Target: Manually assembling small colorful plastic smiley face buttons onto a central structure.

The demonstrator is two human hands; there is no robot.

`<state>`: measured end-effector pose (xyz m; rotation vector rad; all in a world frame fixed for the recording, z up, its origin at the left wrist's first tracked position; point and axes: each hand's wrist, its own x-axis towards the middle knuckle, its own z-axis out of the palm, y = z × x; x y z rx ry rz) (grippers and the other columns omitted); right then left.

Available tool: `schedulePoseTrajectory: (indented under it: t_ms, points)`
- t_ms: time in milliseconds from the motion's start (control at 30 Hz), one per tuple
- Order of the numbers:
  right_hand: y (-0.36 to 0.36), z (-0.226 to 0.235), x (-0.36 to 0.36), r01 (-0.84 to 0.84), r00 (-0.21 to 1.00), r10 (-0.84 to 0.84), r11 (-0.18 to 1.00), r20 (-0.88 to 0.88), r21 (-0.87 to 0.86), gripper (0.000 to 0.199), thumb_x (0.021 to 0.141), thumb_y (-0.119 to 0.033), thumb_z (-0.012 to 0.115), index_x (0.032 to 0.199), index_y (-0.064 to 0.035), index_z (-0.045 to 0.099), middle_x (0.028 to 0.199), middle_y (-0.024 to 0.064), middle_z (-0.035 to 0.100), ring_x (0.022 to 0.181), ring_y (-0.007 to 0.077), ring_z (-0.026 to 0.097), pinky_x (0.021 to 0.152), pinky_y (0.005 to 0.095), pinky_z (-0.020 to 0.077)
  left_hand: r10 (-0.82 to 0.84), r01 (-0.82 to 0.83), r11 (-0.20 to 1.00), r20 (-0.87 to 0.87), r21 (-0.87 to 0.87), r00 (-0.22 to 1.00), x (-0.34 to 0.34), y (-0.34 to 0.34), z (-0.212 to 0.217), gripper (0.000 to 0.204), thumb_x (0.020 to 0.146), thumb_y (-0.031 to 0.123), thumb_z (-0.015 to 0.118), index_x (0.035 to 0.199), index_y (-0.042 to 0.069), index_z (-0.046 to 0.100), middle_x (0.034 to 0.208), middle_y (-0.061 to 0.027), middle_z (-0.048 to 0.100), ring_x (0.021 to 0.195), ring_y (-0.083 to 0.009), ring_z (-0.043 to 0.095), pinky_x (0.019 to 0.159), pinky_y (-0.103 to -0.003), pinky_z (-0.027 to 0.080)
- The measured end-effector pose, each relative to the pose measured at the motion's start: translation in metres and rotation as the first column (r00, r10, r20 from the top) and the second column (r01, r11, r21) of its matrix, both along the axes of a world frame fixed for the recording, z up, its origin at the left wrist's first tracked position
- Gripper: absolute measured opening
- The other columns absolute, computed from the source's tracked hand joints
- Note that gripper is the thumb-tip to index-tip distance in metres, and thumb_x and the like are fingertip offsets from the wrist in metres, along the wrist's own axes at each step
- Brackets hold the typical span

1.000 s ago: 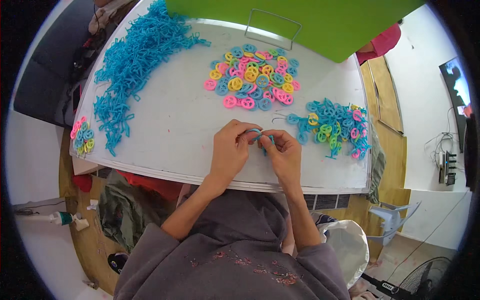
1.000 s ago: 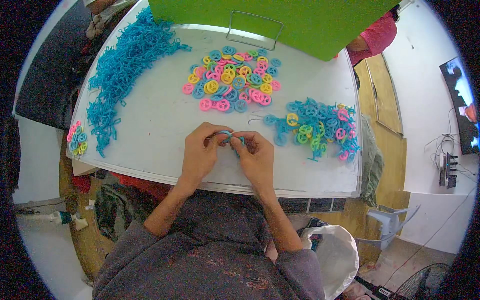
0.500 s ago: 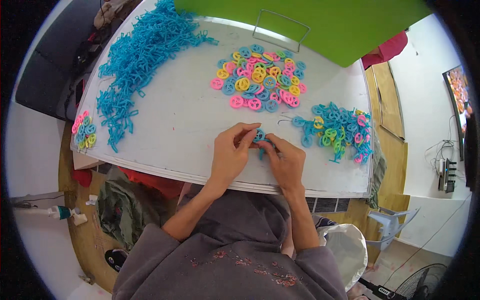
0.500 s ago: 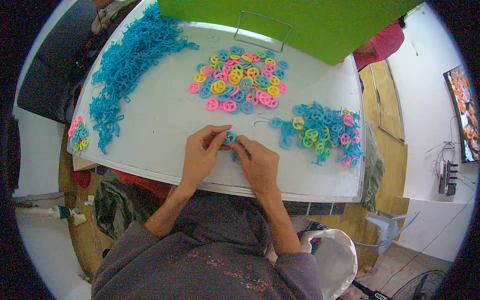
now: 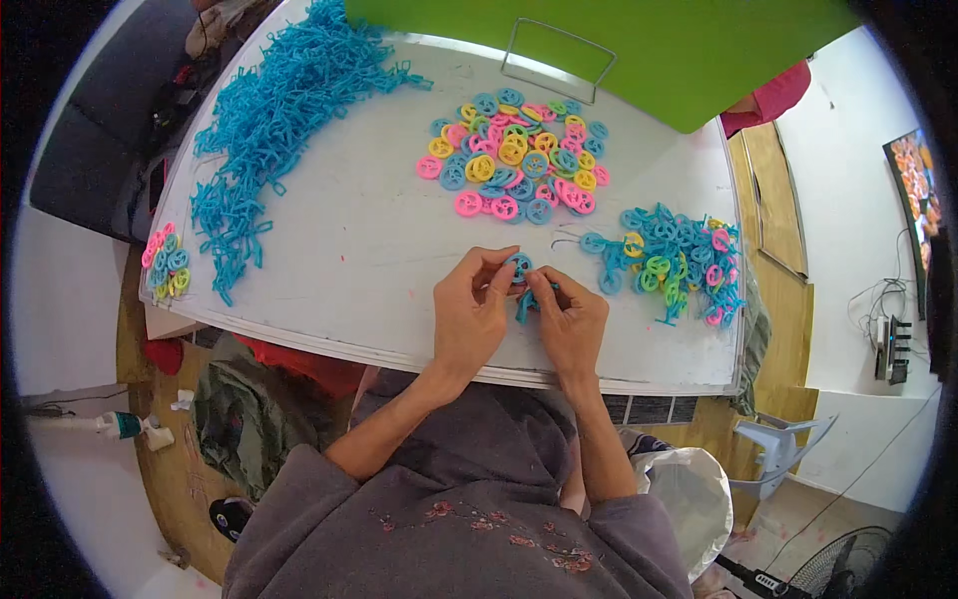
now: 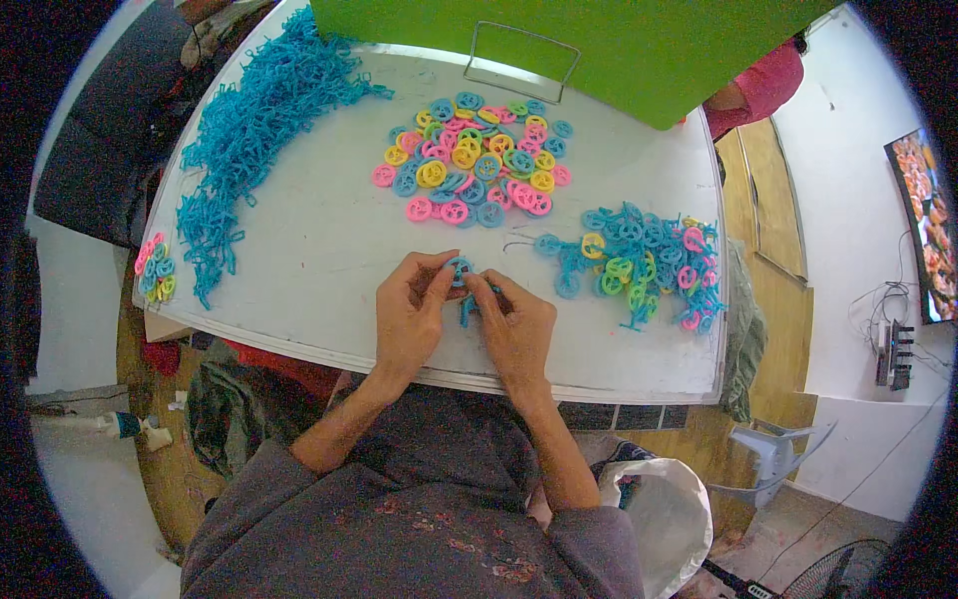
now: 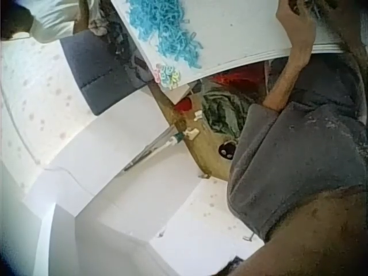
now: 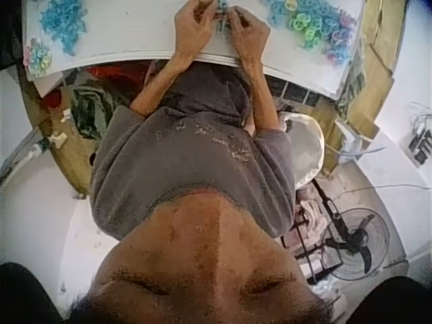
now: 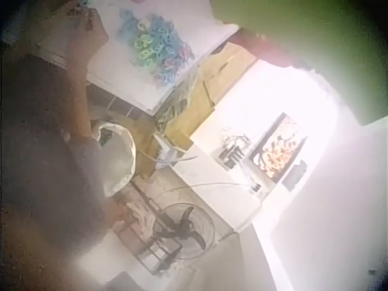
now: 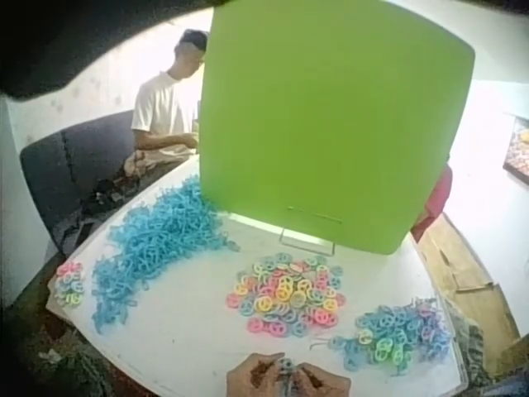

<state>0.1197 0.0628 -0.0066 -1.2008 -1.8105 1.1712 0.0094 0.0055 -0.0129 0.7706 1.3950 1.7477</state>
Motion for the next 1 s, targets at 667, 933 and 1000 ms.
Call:
schedulePoseTrajectory:
  t_ms: [667,933,1000]
  points:
    - [0.000,-0.007,0.002,-0.041,0.994,0.069,0.953,-0.081,0.299,0.019,0.077,-0.001,0.071,0.096,-0.0026,0.070,0.087,0.0125,0.069,0.073,0.0203,0.065,0.066,0.0291,0.0509,-0.005,0.009,1.000,-0.340,0.009,0.940,-0.010,-0.001,-0.004,0.017,0.088,-0.010,0.049,0.097,-0.002,0.062,0.095,-0.0097,0.062,0.086,-0.0167,0.062,0.079,-0.028,0.053]
    - [0.001,-0.004,0.004,-0.030,0.994,0.068,0.912,-0.079,0.409,0.023,0.075,0.004,0.072,0.097,-0.0020,0.070,0.084,0.0097,0.065,0.073,0.0163,0.061,0.064,0.0263,0.0480,0.074,-0.030,0.991,-0.362,0.128,0.929,-0.007,-0.004,0.006,0.023,0.084,-0.015,0.050,0.096,0.000,0.064,0.096,-0.0113,0.059,0.090,-0.0200,0.061,0.079,-0.028,0.053]
    - [0.000,-0.004,0.005,-0.028,0.996,0.060,0.893,-0.058,0.449,0.025,0.074,0.004,0.072,0.098,-0.0024,0.071,0.083,0.0092,0.064,0.072,0.0162,0.060,0.063,0.0265,0.0475,0.061,0.006,0.988,-0.421,0.156,0.905,-0.008,-0.006,0.003,0.018,0.085,-0.014,0.052,0.091,0.000,0.062,0.102,-0.0130,0.056,0.094,-0.0209,0.062,0.081,-0.028,0.054]
